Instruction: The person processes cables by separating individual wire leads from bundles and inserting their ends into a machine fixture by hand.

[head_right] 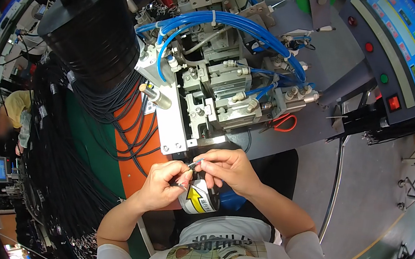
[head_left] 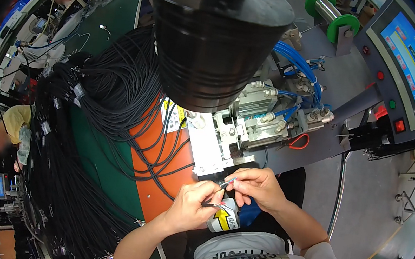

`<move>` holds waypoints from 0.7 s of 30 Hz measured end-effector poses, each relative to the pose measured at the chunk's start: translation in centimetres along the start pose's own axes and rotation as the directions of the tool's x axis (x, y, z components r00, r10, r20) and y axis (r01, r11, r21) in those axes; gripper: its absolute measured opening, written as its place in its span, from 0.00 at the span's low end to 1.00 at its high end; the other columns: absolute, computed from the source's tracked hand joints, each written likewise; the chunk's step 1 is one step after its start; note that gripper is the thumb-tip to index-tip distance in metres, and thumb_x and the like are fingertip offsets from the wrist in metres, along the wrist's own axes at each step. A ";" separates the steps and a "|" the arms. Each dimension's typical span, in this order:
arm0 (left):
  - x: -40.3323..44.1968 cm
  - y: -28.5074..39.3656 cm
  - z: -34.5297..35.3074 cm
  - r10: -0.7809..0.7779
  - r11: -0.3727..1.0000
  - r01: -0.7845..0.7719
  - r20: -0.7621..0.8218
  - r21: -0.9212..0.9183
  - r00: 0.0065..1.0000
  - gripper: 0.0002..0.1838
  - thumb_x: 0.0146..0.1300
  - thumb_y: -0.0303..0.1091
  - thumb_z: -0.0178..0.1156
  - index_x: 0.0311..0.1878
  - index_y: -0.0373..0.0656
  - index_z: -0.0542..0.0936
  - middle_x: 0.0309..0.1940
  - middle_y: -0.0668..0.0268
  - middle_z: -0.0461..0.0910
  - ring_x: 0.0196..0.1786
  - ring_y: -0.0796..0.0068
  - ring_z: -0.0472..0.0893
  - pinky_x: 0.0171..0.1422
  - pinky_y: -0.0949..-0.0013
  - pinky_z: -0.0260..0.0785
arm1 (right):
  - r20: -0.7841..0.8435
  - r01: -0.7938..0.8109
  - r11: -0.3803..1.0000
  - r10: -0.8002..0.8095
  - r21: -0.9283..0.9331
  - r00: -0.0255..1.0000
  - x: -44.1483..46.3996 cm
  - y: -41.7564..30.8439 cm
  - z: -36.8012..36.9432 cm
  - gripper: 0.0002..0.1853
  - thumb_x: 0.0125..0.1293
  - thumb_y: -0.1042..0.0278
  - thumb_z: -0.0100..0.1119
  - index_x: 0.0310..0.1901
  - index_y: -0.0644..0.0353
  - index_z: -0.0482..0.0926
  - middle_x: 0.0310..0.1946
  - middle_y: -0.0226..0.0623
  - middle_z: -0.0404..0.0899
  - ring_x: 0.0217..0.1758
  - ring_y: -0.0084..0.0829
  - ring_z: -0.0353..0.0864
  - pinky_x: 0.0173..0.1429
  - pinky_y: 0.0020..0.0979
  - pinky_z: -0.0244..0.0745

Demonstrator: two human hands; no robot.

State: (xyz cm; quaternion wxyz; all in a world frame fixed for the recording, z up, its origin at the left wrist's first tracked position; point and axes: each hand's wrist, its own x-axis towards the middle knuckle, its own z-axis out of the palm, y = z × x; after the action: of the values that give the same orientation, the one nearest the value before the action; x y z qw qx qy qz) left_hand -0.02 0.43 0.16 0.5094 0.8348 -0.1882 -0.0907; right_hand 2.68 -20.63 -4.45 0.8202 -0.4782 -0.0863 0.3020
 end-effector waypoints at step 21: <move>-0.6 0.5 1.4 0.350 0.647 -0.266 0.032 0.715 0.936 0.10 0.54 0.30 0.65 0.38 0.38 0.79 0.24 0.67 0.72 0.22 0.71 0.75 0.26 0.67 0.64 | 0.136 0.279 0.177 -0.561 -0.944 0.816 0.1 -0.5 2.0 0.04 0.58 0.73 0.64 0.32 0.61 0.79 0.28 0.34 0.76 0.20 0.32 0.78 0.25 0.31 0.74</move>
State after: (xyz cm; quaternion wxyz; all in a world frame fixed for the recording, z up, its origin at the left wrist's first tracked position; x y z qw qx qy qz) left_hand -1.18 -0.67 -0.10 0.1665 0.9248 -0.3194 0.1225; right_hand 2.07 -19.30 -2.99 0.4387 -0.8496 -0.2726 -0.1070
